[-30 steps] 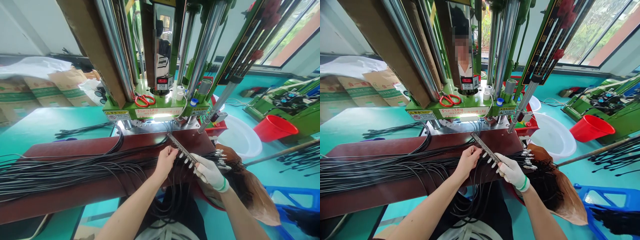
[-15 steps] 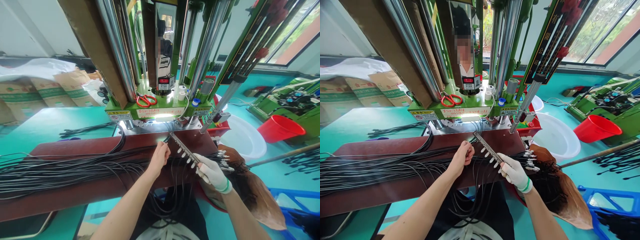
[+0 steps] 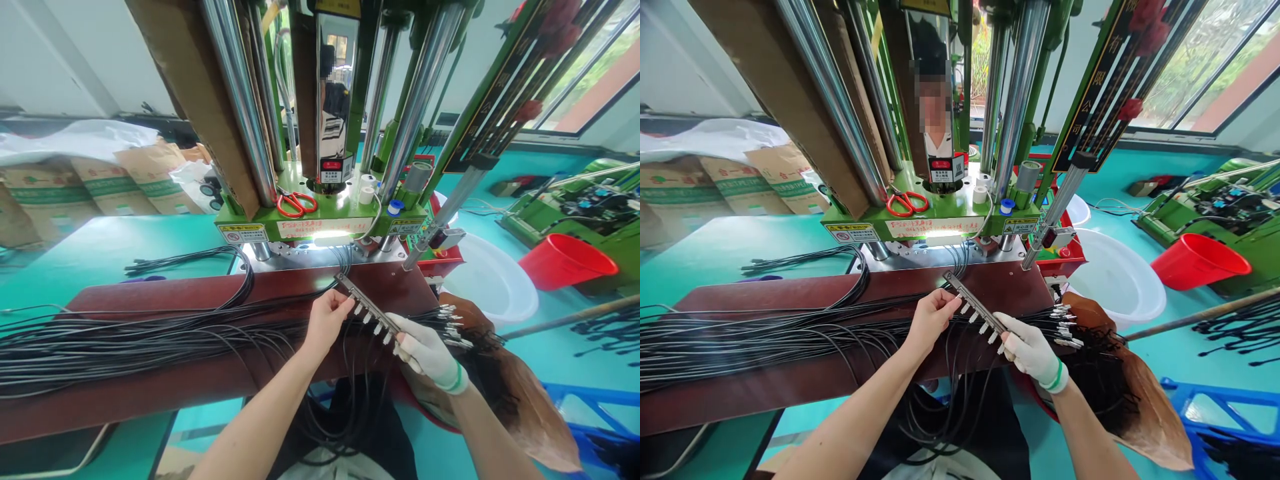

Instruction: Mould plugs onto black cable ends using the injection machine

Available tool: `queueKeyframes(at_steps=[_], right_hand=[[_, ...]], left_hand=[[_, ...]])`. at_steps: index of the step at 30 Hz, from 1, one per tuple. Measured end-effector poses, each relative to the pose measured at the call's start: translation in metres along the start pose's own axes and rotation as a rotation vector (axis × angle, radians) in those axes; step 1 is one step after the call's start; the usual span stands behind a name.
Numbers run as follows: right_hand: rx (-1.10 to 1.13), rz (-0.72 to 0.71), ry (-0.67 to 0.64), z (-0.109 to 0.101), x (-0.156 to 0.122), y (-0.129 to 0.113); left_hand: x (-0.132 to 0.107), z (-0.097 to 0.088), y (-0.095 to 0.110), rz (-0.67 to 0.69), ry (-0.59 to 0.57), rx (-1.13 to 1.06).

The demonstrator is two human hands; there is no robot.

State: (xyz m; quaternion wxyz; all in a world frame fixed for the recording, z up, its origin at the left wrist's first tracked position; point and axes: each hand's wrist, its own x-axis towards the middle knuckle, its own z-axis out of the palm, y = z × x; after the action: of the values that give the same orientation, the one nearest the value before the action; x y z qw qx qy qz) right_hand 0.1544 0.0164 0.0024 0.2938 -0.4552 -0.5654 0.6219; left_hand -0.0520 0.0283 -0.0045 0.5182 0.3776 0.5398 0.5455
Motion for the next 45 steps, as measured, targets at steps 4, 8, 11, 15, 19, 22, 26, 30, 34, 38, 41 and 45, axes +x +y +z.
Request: queueKeyframes(at_steps=[4, 8, 11, 15, 19, 22, 26, 30, 34, 38, 41, 45], right_hand=[[-0.052, -0.061, -0.039, 0.000, 0.003, 0.006], [-0.135, -0.086, -0.078, -0.004, 0.008, 0.014], [-0.170, -0.102, -0.086, -0.005, 0.009, 0.010], [-0.174, -0.038, -0.128, -0.009, 0.009, -0.009], [-0.259, -0.071, -0.261, -0.025, 0.019, -0.030], [-0.420, -0.065, -0.362, -0.039, 0.039, -0.047], [-0.626, 0.024, -0.567, -0.046, 0.074, -0.068], [-0.761, 0.100, -0.673, -0.043, 0.107, -0.076], [-0.895, -0.161, -0.627, -0.036, 0.135, -0.067], [-0.901, -0.323, -0.479, -0.035, 0.146, -0.051], [-0.790, -0.329, -0.388, -0.040, 0.146, -0.040], [-0.643, -0.295, -0.234, -0.048, 0.148, -0.026]], left_hand=[[0.001, 0.000, 0.002, -0.037, -0.015, -0.043], [0.002, 0.001, 0.005, -0.099, -0.038, -0.121], [0.004, 0.003, 0.005, -0.098, -0.032, -0.117], [0.002, -0.001, 0.005, -0.064, -0.081, -0.010], [-0.007, -0.020, 0.010, -0.022, -0.221, 0.148], [-0.015, -0.041, 0.016, 0.015, -0.225, 0.268], [-0.020, -0.064, 0.026, 0.012, -0.204, 0.349], [-0.016, -0.079, 0.030, 0.046, -0.154, 0.387], [-0.001, -0.091, 0.027, 0.188, -0.093, 0.468], [0.018, -0.094, 0.024, 0.250, -0.091, 0.594], [0.036, -0.087, 0.023, 0.254, -0.112, 0.658], [0.066, -0.069, 0.019, 0.225, -0.166, 0.714]])
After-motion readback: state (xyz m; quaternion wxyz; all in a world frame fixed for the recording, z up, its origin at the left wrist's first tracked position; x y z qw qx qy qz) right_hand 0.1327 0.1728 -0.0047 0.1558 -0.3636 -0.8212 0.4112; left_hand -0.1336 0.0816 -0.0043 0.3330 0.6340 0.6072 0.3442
